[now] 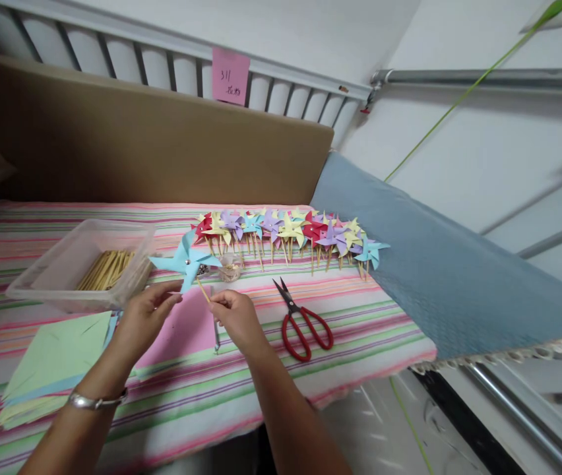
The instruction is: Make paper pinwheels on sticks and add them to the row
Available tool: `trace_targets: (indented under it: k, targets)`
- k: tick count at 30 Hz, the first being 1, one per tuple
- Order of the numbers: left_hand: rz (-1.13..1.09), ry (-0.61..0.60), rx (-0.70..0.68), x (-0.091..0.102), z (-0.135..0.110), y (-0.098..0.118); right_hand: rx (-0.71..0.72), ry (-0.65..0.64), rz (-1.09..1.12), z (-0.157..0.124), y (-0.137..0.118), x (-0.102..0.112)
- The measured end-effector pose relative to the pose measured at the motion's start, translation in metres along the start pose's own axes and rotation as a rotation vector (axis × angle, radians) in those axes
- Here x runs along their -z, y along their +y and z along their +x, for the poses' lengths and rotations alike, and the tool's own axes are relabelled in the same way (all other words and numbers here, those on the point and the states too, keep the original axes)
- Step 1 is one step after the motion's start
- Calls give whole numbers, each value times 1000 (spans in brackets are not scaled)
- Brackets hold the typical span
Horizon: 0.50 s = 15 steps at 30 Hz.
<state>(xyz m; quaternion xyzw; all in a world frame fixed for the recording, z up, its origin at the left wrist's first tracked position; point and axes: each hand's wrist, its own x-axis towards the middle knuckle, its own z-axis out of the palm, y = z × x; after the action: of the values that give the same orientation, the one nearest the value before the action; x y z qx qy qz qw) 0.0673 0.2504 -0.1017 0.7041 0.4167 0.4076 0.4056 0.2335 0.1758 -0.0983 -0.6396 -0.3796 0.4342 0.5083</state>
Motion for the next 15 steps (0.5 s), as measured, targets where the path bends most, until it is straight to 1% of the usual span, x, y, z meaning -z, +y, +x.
trace_targets:
  k: [4, 5, 6, 7, 8, 11, 12, 13, 15]
  targets:
    - [57, -99, -76, -8, -7, 11, 15, -11, 4, 1, 3, -1]
    - [55, -117, -95, -8, -9, 13, 18, -13, 2, 2, 4, -2]
    - [53, -111, -120, -8, -10, 15, 18, -11, 2, 2, 3, -2]
    - [56, -74, -146, -6, -11, 17, 15, -6, 2, 1, 3, -2]
    - [67, -5, -172, -4, -11, 18, 10, -1, 3, 1, 2, -2]
    - [128, 272, -238, 4, -9, 18, -5, -2, 11, 0, -2, -1]
    - [158, 331, -249, 7, -7, 16, -6, -6, 13, -1, -3, -1]
    - [190, 358, -256, 9, -6, 14, -6, -10, 16, -1, -4, -2]
    - [234, 318, -232, 10, -3, 8, -5, -7, 27, -1, -5, -2]
